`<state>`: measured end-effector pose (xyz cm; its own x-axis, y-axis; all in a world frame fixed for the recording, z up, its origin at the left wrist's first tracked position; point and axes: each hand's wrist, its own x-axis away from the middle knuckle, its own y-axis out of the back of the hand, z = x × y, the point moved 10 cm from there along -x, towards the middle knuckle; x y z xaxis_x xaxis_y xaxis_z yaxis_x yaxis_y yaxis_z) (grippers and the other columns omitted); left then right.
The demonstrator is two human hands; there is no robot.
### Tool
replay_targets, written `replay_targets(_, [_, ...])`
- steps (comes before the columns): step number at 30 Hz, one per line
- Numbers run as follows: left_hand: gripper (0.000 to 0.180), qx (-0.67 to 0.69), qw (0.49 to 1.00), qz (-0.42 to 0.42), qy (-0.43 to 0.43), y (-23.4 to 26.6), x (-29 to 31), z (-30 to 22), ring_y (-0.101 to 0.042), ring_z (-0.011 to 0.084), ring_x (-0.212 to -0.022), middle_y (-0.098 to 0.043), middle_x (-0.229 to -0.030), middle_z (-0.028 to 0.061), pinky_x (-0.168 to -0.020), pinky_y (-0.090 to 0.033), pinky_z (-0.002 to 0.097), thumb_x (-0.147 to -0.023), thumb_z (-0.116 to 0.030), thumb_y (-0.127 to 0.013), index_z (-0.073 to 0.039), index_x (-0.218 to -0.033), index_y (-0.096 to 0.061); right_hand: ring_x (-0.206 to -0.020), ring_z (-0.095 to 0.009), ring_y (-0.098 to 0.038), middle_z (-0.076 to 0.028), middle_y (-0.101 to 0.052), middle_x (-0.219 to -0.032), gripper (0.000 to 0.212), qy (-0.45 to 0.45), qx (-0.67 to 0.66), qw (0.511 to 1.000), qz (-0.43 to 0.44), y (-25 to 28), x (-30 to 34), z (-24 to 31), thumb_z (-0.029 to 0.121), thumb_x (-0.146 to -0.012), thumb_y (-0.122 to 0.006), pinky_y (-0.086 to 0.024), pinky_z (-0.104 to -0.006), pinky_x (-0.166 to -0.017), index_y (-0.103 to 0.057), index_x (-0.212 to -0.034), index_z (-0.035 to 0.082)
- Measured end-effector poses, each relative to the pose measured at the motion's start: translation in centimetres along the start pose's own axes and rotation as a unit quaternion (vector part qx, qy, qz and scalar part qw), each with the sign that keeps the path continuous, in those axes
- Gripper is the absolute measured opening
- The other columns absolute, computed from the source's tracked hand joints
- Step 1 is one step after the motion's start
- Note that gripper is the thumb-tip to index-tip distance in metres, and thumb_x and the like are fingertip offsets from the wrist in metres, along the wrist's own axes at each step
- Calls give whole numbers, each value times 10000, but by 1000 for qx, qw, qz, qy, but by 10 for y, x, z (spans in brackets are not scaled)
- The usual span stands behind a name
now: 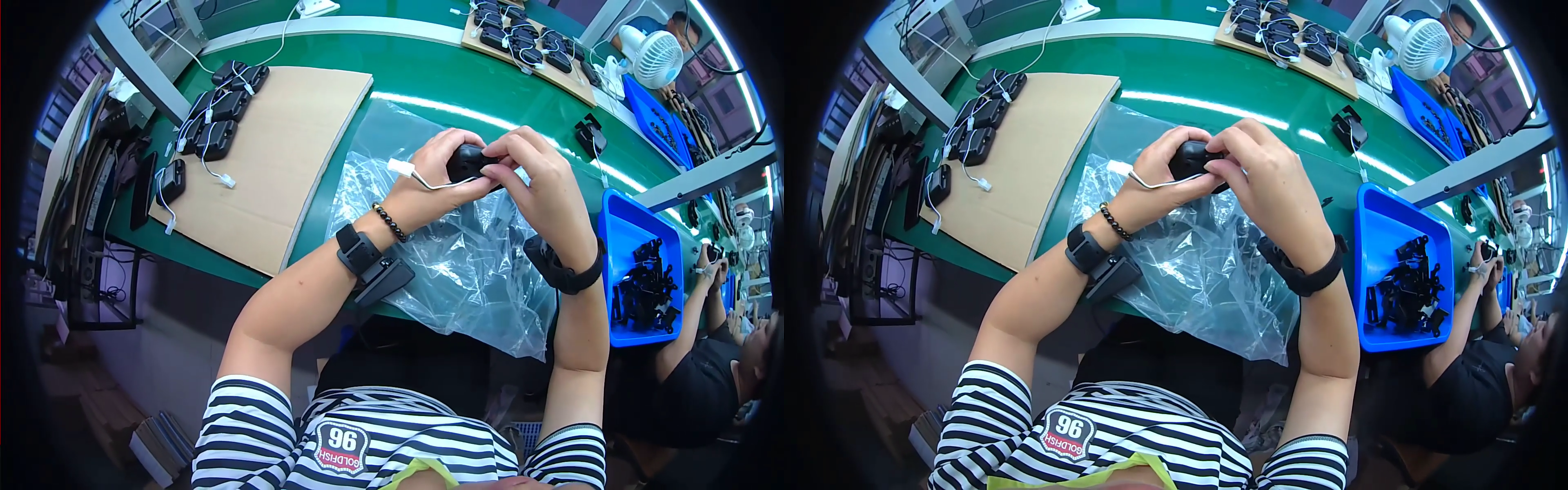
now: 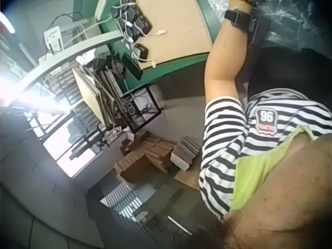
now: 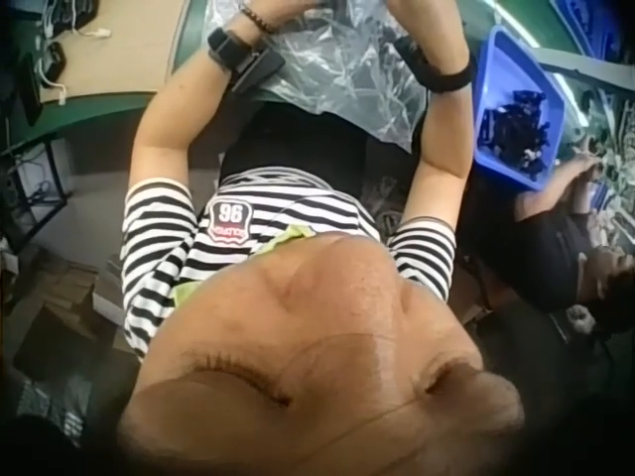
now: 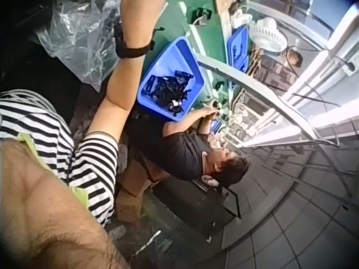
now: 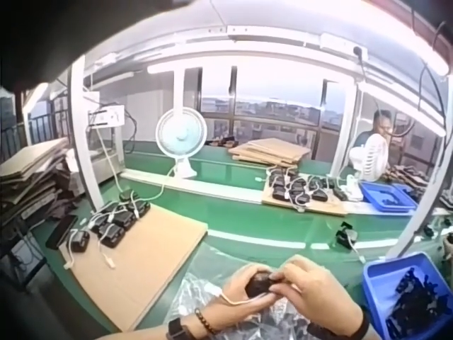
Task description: The person picks up a black electronic component and a metal bracket, fits the bracket onto the component, and presses them together by hand. They then pick up a wire and insert its connector into a port on the component before placing the assembly onto a cardboard sheet.
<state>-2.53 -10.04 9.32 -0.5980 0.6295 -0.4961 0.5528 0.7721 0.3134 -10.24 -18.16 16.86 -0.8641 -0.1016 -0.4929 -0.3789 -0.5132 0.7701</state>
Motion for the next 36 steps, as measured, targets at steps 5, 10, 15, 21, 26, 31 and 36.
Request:
replay_targets(5, [477, 42, 997, -2, 71, 2, 3, 6, -642, 147, -938, -666, -1047, 74, -826, -532, 298, -790, -268, -867, -67, -1146, -622, -793, -214, -676, -98, -635, -902, 156, -31, -43, 999, 9, -4, -6, -6, 21, -865, -716, -527, -320, -706, -667, -1011, -5])
replay_targets(10, [480, 55, 991, -16, 120, 6, 4, 13, -650, 149, -908, -677, -1016, 72, -816, -535, 302, -774, -262, -875, -64, -1129, -618, -777, -248, -662, -111, -622, -882, 136, -28, -22, 999, 30, -9, -16, -4, 57, -881, -718, -515, -344, -680, -658, -987, -3])
replay_targets(15, [497, 24, 997, -29, 71, 6, 1, 6, -663, 293, -946, -661, -1030, 145, -825, -535, 375, -765, -352, -860, -45, -1063, -605, -744, -302, -631, -126, -607, -865, 155, 1, 30, 1000, 5, -10, -13, 1, 112, -890, -725, -493, -385, -650, -627, -916, -6])
replay_targets(21, [454, 2, 999, -27, 43, 7, 3, 2, -661, 229, -932, -670, -1015, 109, -820, -534, 341, -778, -248, -855, -53, -1111, -615, -713, -340, -599, -133, -590, -835, 285, 17, 101, 995, -21, -11, -12, 6, 258, -910, -715, -460, -425, -615, -585, -836, 14])
replay_targets(26, [435, 0, 1000, -5, -17, -2, 1, -12, -667, 194, -920, -675, -1018, 94, -816, -536, 317, -783, -182, -850, -51, -1130, -622, -660, -339, -595, -130, -584, -746, 355, 5, 147, 989, 13, -16, -8, -13, 364, -901, -716, -446, -421, -584, -602, -828, 35])
replay_targets(31, [471, 35, 999, 15, 20, -3, 1, -5, -658, 300, -940, -664, -1003, 139, -827, -535, 380, -759, -307, -861, -43, -1061, -613, -607, -301, -591, -124, -575, -681, 365, -17, 188, 982, 9, -15, -5, -13, 395, -901, -714, -448, -383, -570, -627, -839, 46])
replay_targets(36, [511, 42, 996, -2, 73, 3, 4, 11, -676, 278, -882, -674, -974, 140, -777, -548, 366, -764, -366, -865, -43, -1070, -614, -685, -253, -617, -135, -613, -829, 262, -72, 8, 997, 19, -5, -6, -22, 264, -919, -715, -482, -364, -618, -636, -905, 16])
